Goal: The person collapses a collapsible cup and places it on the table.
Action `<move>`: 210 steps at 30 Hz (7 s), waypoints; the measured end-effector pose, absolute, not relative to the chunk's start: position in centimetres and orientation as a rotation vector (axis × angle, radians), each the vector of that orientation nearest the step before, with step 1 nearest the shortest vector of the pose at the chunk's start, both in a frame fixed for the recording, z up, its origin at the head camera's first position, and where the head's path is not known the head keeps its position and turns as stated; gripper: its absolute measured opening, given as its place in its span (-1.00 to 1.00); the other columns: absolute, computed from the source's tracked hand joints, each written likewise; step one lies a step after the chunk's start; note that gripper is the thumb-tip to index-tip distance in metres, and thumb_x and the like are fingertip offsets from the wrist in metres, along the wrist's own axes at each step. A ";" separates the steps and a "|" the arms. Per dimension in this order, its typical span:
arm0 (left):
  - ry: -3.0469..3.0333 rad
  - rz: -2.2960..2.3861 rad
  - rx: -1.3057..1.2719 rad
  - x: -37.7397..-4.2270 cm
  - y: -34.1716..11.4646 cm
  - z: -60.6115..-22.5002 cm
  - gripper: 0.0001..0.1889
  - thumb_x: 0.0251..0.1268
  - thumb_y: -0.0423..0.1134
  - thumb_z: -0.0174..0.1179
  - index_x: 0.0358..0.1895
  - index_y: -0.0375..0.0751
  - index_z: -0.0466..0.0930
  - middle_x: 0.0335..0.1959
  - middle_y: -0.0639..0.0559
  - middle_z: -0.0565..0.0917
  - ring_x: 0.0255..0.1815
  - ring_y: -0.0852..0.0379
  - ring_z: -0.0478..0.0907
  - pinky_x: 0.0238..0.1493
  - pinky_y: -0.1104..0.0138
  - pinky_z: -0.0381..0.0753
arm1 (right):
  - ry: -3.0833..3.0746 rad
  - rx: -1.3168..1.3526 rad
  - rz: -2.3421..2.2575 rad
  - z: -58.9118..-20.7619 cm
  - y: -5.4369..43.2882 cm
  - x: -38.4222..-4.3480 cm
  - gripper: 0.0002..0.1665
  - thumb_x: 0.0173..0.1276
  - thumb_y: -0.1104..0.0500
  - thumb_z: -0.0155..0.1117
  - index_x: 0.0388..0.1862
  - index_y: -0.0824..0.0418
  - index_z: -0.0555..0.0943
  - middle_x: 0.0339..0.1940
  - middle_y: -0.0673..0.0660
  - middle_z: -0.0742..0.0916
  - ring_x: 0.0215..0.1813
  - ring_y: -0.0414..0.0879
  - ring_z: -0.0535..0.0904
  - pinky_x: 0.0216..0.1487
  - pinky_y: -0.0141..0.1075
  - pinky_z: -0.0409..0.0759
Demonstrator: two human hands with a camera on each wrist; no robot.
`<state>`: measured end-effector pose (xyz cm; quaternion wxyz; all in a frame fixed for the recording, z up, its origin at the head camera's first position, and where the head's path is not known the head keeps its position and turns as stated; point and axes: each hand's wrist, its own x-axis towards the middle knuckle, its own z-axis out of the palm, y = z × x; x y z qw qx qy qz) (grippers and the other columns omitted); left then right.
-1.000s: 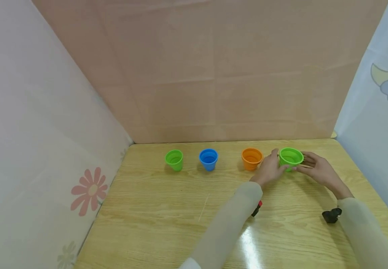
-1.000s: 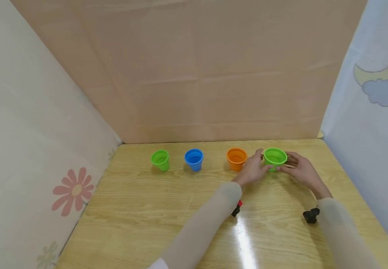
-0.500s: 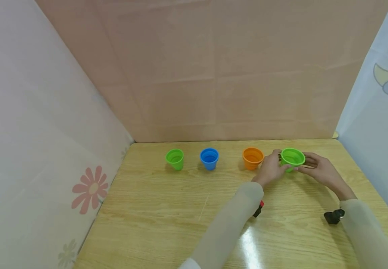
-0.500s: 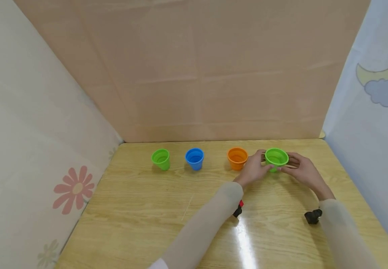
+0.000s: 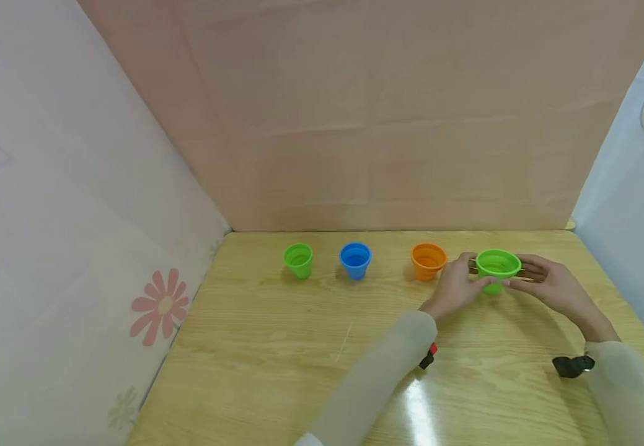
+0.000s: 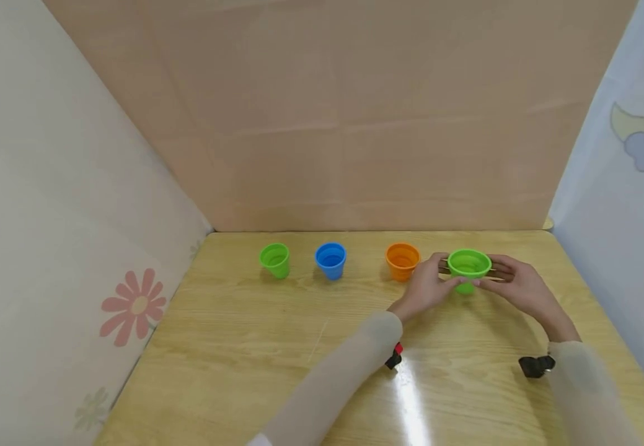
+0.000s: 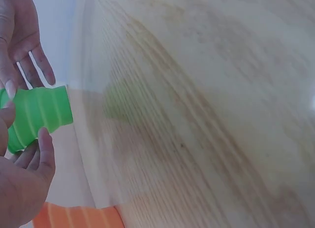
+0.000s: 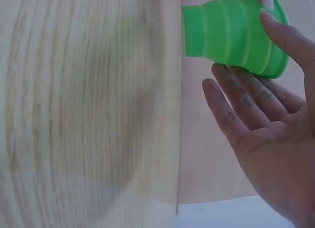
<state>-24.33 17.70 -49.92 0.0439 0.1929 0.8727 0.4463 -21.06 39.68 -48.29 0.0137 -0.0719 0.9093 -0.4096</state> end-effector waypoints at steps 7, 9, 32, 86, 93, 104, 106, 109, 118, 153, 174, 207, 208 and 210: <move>2.582 1.454 0.574 -23.6 16.1 -48.4 -0.39 0.42 0.02 0.37 0.47 0.08 0.41 0.16 0.22 0.72 -0.20 0.45 0.70 -0.29 0.66 0.65 | 2.852 -0.239 -1.281 -47.5 38.6 -20.7 -0.12 0.48 0.02 0.43 0.58 0.40 0.32 0.09 -0.58 0.43 -0.06 -0.79 0.46 -0.20 -0.62 0.65; 2.556 1.486 0.586 -23.5 15.5 -47.9 -0.39 0.43 0.02 0.37 0.47 0.08 0.41 0.16 0.21 0.72 -0.24 0.45 0.70 -0.30 0.66 0.66 | 2.853 -0.248 -1.305 -47.3 38.3 -20.5 -0.12 0.48 0.03 0.43 0.59 0.39 0.30 0.11 -0.58 0.43 -0.05 -0.79 0.46 -0.19 -0.64 0.64; 2.648 1.503 0.854 -22.1 6.7 -46.3 -0.47 0.47 -0.02 0.33 0.40 -0.08 0.47 0.19 0.14 0.72 0.11 0.35 0.68 0.00 0.68 0.62 | 2.802 -0.456 -1.542 -45.2 30.2 -18.4 -0.29 0.45 0.18 0.45 0.50 0.31 0.44 0.12 -0.47 0.62 -0.02 -0.58 0.66 -0.13 -0.57 0.73; 2.325 1.807 0.555 -17.6 -5.6 -51.5 -0.45 0.32 -0.31 0.46 0.34 -0.12 0.48 0.27 -0.15 0.72 0.30 -0.05 0.70 0.28 0.32 0.73 | 2.340 -0.647 -1.795 -51.6 20.5 -18.2 -0.43 0.34 0.24 0.53 0.29 0.30 0.58 0.23 0.39 0.71 0.16 -0.08 0.75 0.10 -0.39 0.79; 2.314 1.815 0.485 -17.5 -5.8 -51.7 -0.56 0.33 -0.26 0.46 0.23 -0.08 0.57 0.16 -0.05 0.79 0.17 0.09 0.76 0.18 0.38 0.76 | 2.372 -0.657 -1.753 -51.5 20.7 -18.0 -0.46 0.38 0.23 0.50 0.30 0.29 0.59 0.20 0.38 0.73 0.08 -0.20 0.77 0.07 -0.41 0.78; 2.317 1.800 0.404 -17.5 -5.9 -51.7 -0.59 0.36 -0.13 0.46 0.20 -0.12 0.62 0.08 -0.09 0.82 0.04 0.10 0.79 0.05 0.39 0.80 | 2.358 -0.649 -1.733 -51.0 20.7 -17.9 -0.35 0.38 0.19 0.51 0.40 0.29 0.54 0.27 0.31 0.72 0.10 -0.30 0.73 0.11 -0.43 0.76; 2.320 1.790 0.363 -17.5 -5.9 -51.7 -0.60 0.36 -0.09 0.46 0.17 -0.11 0.64 0.05 -0.07 0.83 0.01 0.15 0.79 0.02 0.39 0.80 | 2.354 -0.655 -1.737 -50.9 20.6 -17.9 -0.34 0.39 0.20 0.50 0.41 0.31 0.53 0.29 0.34 0.71 0.10 -0.30 0.73 0.11 -0.43 0.75; 2.326 1.767 0.313 -17.6 -6.0 -51.8 -0.61 0.36 -0.04 0.45 0.15 -0.09 0.67 0.04 -0.06 0.83 -0.02 0.16 0.78 -0.01 0.36 0.81 | 2.350 -0.648 -1.739 -51.0 20.4 -17.9 -0.34 0.40 0.20 0.49 0.41 0.33 0.52 0.30 0.38 0.69 0.10 -0.28 0.73 0.11 -0.44 0.75; 2.276 1.788 0.237 -17.4 -5.8 -51.6 -0.58 0.37 -0.06 0.44 0.17 -0.19 0.67 0.02 -0.11 0.84 -0.04 0.14 0.80 -0.10 0.31 0.85 | 2.350 -0.596 -1.716 -51.5 20.2 -17.9 -0.47 0.42 0.17 0.47 0.30 0.34 0.61 0.21 0.39 0.73 0.07 -0.21 0.76 0.08 -0.46 0.76; 2.281 1.788 0.437 -17.3 -7.4 -52.1 -0.59 0.48 -0.02 0.34 0.30 0.00 0.68 0.25 0.01 0.75 0.24 0.09 0.72 0.24 0.36 0.73 | 2.127 -0.169 -1.785 -52.4 20.2 -16.6 -0.29 0.57 0.01 0.31 0.43 0.52 0.46 0.27 0.41 0.72 0.05 -0.27 0.76 0.17 -0.36 0.76; 1.900 2.027 0.348 -17.2 -6.4 -52.4 -0.76 0.51 -0.31 0.28 0.09 -0.38 0.63 -0.05 -0.11 0.80 -0.11 0.21 0.79 0.16 -0.02 0.80 | 1.969 -0.470 -1.684 -51.0 20.7 -17.1 -0.32 0.78 -0.06 -0.11 0.46 0.51 0.41 0.05 0.01 0.78 0.07 -0.21 0.76 0.16 -0.37 0.76; 1.420 2.103 0.135 -17.4 -7.1 -53.4 -0.64 0.66 -0.32 0.06 0.35 -0.41 0.51 0.24 -0.28 0.72 0.05 0.06 0.81 0.18 0.10 0.79 | 1.585 -0.432 -1.995 -51.4 20.0 -16.9 -0.71 0.74 0.15 -0.01 0.22 0.08 0.63 0.10 -0.08 0.80 0.10 -0.13 0.79 0.25 -0.09 0.78; 1.419 2.106 0.128 -17.4 -7.1 -53.4 -0.64 0.66 -0.31 0.07 0.34 -0.42 0.52 0.24 -0.29 0.72 0.05 0.06 0.81 0.17 0.10 0.79 | 1.583 -0.423 -1.999 -51.4 20.0 -16.9 -0.71 0.74 0.15 0.00 0.22 0.09 0.63 0.09 -0.08 0.80 0.10 -0.13 0.79 0.25 -0.07 0.77; 1.420 2.109 0.112 -17.4 -7.1 -53.3 -0.64 0.66 -0.30 0.08 0.32 -0.44 0.53 0.23 -0.30 0.72 0.05 0.06 0.81 0.16 0.12 0.80 | 1.579 -0.405 -2.006 -51.4 20.0 -16.9 -0.71 0.74 0.14 0.00 0.22 0.11 0.62 0.09 -0.07 0.80 0.10 -0.13 0.79 0.27 -0.05 0.76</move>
